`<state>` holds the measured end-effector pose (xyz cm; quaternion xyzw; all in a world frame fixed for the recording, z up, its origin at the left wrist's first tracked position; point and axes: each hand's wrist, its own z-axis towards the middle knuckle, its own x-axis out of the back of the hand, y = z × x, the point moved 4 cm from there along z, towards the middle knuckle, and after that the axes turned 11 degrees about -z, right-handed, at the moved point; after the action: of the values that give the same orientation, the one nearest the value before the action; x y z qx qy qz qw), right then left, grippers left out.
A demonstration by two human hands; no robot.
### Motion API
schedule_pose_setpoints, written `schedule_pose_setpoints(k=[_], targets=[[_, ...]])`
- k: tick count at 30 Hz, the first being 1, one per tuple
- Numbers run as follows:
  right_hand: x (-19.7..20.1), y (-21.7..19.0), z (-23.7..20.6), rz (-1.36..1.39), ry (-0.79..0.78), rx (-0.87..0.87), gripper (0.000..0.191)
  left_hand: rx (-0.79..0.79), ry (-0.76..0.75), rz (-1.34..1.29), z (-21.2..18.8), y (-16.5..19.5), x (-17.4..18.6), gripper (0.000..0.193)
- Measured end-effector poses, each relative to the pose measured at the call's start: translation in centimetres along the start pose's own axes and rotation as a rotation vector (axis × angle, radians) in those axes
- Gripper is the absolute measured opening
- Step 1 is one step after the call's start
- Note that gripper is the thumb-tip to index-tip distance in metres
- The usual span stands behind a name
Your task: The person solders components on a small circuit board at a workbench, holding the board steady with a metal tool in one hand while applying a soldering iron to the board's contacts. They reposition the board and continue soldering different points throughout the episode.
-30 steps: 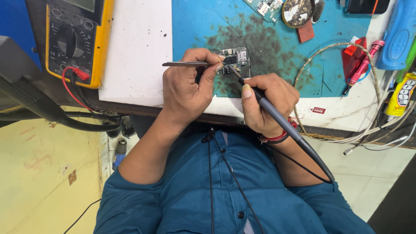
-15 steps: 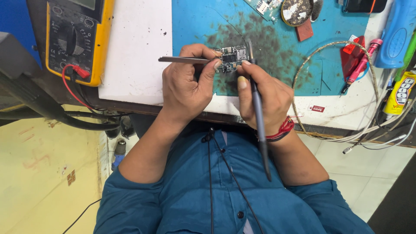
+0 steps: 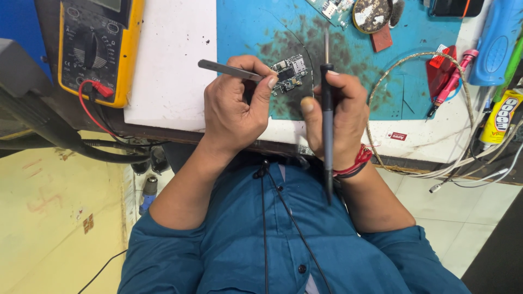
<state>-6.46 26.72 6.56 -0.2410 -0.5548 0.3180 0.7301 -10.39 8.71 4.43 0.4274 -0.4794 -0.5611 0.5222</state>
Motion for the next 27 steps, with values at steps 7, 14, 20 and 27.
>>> schedule_pose_setpoints(k=[7,14,20,27], targets=[[2.0,0.5,0.1,-0.135,0.068,0.12,0.02,0.016,-0.006,-0.017,0.1,-0.2,0.2,0.01],[0.9,0.4,1.1,-0.105,0.017,0.214,0.011,-0.029,-0.002,-0.014,0.3,0.1,0.5,0.011],[0.9,0.5,1.4,-0.106,-0.008,0.215,0.008,0.029,-0.016,-0.006,0.8,0.0,0.2,0.01],[0.8,0.4,1.6,-0.095,-0.03,0.209,0.009,-0.034,-0.027,0.037,0.9,0.2,0.2,0.011]])
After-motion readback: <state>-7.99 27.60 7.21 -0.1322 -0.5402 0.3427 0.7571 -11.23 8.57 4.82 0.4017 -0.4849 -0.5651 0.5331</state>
